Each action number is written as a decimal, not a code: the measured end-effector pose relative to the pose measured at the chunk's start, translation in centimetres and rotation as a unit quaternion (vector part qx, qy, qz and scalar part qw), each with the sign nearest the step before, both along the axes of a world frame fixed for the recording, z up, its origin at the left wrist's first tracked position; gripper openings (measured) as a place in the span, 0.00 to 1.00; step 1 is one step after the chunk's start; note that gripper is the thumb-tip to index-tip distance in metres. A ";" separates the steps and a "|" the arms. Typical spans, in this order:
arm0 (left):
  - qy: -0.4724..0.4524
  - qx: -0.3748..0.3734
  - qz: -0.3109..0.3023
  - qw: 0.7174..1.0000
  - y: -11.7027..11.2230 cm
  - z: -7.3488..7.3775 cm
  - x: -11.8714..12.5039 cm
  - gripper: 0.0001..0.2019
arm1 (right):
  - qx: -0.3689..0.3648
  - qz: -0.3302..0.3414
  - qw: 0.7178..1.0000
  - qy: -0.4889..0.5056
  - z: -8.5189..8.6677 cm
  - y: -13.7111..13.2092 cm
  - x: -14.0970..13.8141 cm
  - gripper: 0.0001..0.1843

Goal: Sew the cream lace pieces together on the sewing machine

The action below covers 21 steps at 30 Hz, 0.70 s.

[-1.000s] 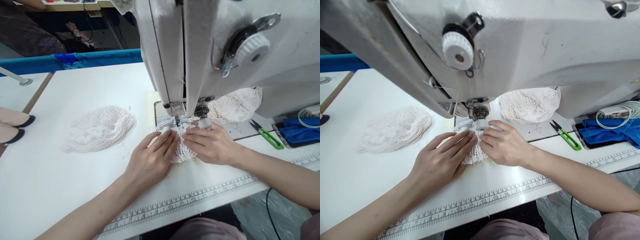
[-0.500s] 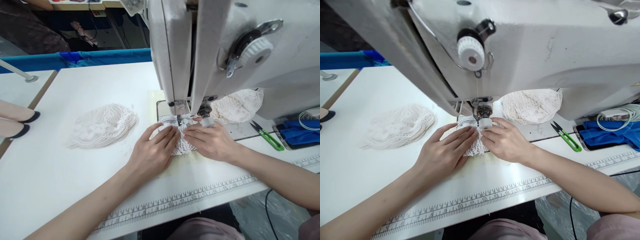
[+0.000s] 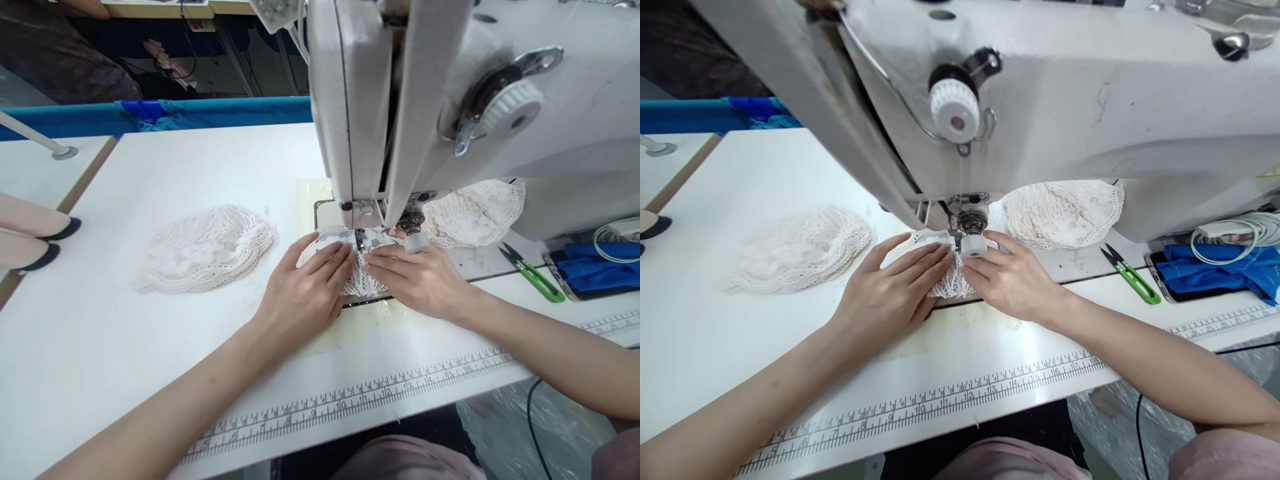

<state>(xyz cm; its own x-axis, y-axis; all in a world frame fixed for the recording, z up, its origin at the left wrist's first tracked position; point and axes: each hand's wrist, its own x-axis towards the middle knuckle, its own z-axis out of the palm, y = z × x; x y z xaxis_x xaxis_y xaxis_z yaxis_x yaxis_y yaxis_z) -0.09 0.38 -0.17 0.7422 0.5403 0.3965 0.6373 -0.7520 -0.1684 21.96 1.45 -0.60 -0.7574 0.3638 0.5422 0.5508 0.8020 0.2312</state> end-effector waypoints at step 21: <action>-0.033 0.032 -0.016 0.999 -0.1 -0.1 0.4 0.13 | 0.001 -0.017 1.000 -0.017 -0.3 0.1 0.0 0.12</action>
<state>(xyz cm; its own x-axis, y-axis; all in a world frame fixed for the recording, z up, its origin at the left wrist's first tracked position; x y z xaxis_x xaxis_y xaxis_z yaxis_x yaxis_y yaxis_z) 0.33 0.32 -0.24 0.7304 0.4878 0.4781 0.6239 -0.7614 -0.1762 21.94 1.58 -0.89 -0.7628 0.3890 0.5165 0.5695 0.7825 0.2518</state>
